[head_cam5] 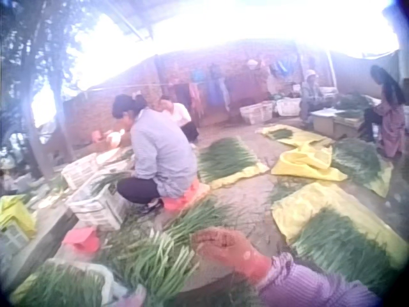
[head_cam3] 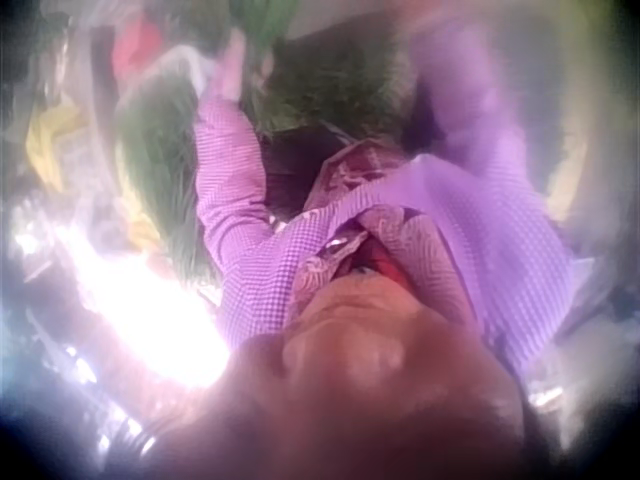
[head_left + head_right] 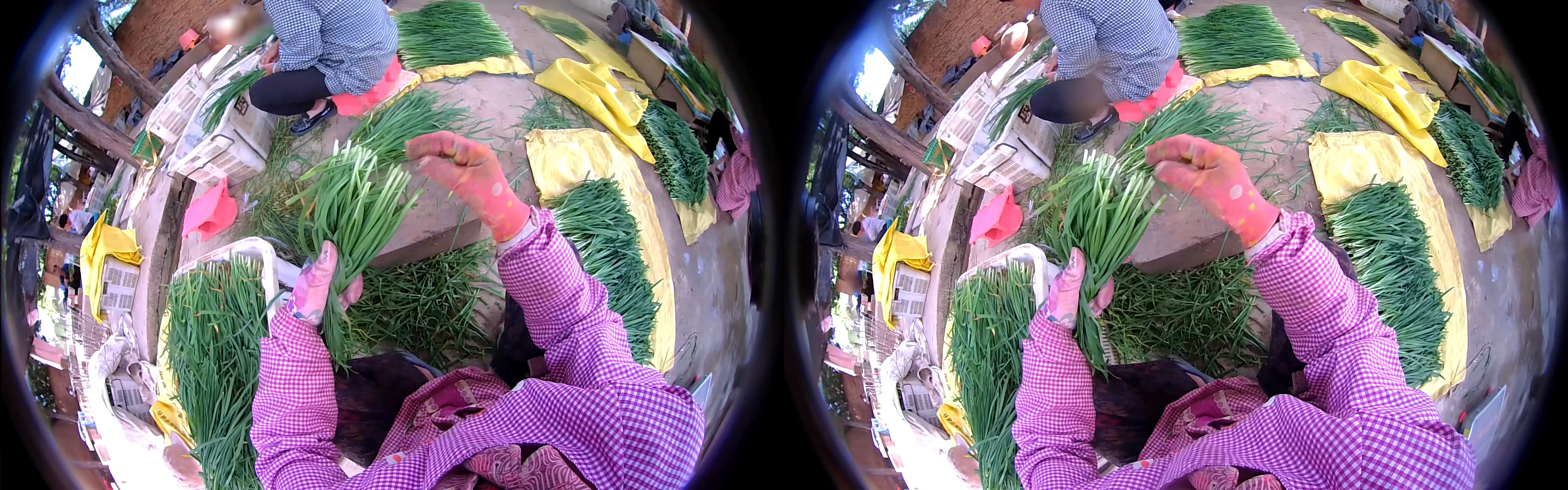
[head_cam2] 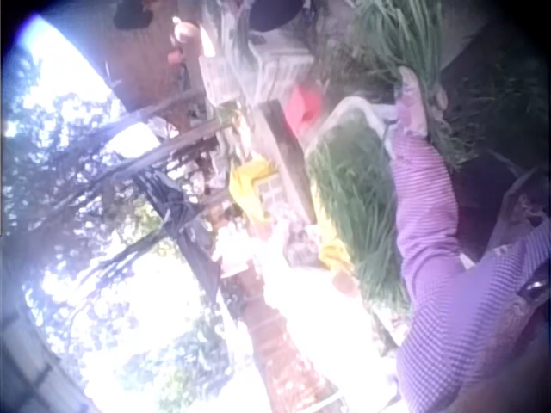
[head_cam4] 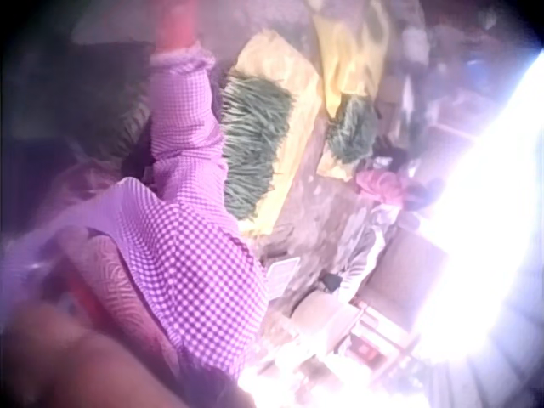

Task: The person sorts bunches of chives by hand, removing withered leaves and debris before placing each bunch into a white plastic crate.

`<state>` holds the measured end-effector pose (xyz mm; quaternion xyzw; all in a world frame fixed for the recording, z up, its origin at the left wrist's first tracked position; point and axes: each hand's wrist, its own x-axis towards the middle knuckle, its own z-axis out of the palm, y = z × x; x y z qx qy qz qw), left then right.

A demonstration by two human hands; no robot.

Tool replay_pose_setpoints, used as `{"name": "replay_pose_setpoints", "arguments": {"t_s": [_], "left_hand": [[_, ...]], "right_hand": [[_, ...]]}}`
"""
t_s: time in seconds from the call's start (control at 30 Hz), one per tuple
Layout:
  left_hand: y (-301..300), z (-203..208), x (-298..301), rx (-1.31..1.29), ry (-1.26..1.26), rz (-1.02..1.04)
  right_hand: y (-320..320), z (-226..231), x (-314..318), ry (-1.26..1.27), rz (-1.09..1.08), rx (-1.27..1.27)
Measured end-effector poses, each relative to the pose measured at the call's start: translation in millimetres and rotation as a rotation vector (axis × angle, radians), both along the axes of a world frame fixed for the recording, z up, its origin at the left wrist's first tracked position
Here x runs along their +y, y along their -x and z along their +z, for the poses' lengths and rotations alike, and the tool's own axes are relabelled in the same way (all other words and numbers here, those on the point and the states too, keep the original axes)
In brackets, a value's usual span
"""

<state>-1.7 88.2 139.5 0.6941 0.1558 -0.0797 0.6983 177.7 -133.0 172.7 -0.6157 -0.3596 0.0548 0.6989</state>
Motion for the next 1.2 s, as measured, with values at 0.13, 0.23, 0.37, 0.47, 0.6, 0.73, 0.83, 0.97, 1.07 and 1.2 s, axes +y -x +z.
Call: {"name": "replay_pose_setpoints", "arguments": {"t_s": [0.13, 0.23, 0.37, 0.47, 0.6, 0.73, 0.83, 0.97, 1.07, 1.2], "left_hand": [[-5.5, 1.9, -6.1, 0.027, -0.055, -0.024], [-2.6, 0.1, -3.3, -0.011, -0.073, 0.012], [-1.3, -8.4, 10.8, -0.062, -0.097, -0.038], [-1.8, 0.0, 5.5, 0.020, -0.158, 0.225], [-2.5, 13.7, -13.0, -0.079, -0.095, 0.328], [0.1, 13.5, -5.1, 0.008, -0.040, 0.352], [2.7, 13.6, 1.0, 0.031, -0.059, 0.439], [-1.3, 6.6, 0.2, 0.063, -0.032, 0.384], [-4.0, 11.7, -5.0, 0.132, -0.065, 0.261], [-3.2, 12.6, -9.7, 0.103, -0.110, 0.212]], "right_hand": [[-1.0, -32.0, 19.0, 0.213, -0.194, -0.467], [-5.0, -33.3, 24.6, 0.239, -0.290, -0.781], [9.7, -32.8, 26.3, 0.131, 0.019, -0.238], [17.4, -19.1, 20.8, -0.039, 0.299, 0.298], [9.2, -26.6, 17.9, -0.313, 0.418, 0.630], [-16.1, -24.2, 4.7, -0.590, 0.437, 0.599], [-39.0, -11.5, -13.8, -0.856, 0.487, 0.440], [-31.4, -6.5, -18.8, -0.568, 0.348, 0.393], [-6.1, -5.0, -0.9, -0.061, 0.159, 0.149], [12.4, -19.8, 14.7, 0.031, 0.287, 0.303]]}}
